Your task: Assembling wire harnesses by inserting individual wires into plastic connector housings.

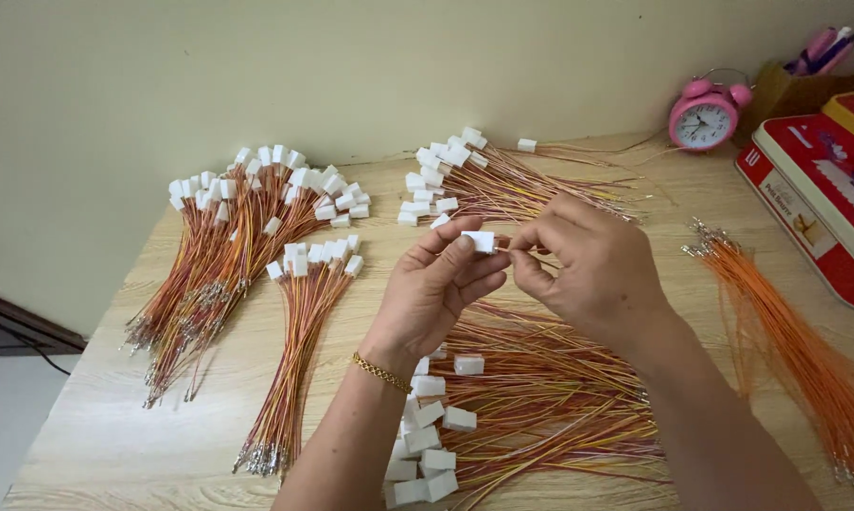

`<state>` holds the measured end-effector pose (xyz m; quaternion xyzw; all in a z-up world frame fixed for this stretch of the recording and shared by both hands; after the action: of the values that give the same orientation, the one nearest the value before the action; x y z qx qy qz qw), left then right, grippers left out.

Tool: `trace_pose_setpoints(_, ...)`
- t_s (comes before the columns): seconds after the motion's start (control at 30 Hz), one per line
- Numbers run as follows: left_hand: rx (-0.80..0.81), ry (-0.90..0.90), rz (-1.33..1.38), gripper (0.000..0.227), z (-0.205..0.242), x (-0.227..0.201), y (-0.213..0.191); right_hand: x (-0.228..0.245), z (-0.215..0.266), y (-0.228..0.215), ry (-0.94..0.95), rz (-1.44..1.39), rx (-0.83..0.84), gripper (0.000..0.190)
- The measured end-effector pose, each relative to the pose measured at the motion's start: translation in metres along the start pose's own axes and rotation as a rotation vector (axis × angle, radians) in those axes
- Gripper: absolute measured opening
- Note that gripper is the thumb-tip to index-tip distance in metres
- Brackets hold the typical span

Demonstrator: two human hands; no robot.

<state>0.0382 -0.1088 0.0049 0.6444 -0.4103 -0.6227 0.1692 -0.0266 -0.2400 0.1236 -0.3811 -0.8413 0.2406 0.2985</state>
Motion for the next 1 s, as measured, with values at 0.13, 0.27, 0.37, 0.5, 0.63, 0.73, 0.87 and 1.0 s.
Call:
trace_pose_setpoints(0.13,0.016,0.021,-0.051,0.029,0.0,0.001,0.002,0.0,0.002,0.008,-0.053,0.029,0.026,0.013)
trace_pose_setpoints(0.27,-0.019,0.025,-0.127,0.029,0.003,-0.005,0.003,0.003,0.0,0.003,-0.024,-0.075,0.029,0.016)
trace_pose_setpoints(0.37,0.025,0.05,-0.16,0.027,0.003,-0.017,0.008,-0.012,0.0,0.014,-0.007,0.03,0.085,0.024)
trace_pose_setpoints(0.5,0.022,0.063,-0.357,0.023,-0.001,-0.048,-0.003,-0.053,0.0,0.037,0.28,-0.003,0.427,0.046)
trace_pose_setpoints(0.63,-0.162,0.015,-0.882,0.022,0.002,-0.076,-0.055,-0.095,0.025,0.043,0.701,-0.004,0.785,0.027)
trace_pose_setpoints(0.73,-0.118,-0.171,-1.18,0.027,0.006,-0.075,-0.071,-0.111,0.039,0.044,0.771,0.141,0.941,0.031)
trace_pose_setpoints(0.87,0.07,-0.322,-1.398,0.041,-0.006,-0.064,-0.073,-0.122,0.043,0.026,0.909,0.194,0.934,0.041)
trace_pose_setpoints(1.0,-0.099,-0.229,-1.509,0.036,-0.061,-0.07,-0.087,-0.136,0.03,0.004,0.885,0.293,0.712,0.033)
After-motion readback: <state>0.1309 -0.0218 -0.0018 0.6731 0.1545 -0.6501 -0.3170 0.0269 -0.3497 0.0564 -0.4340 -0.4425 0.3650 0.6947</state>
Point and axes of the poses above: each hand's wrist, its own z-axis away from the middle knuckle, its own y-axis out of the palm, x = y × z, the point moved 9 cm from there along -z, towards the middle knuckle, and after that the axes turned 8 degrees about y, right-handed, at the moved point
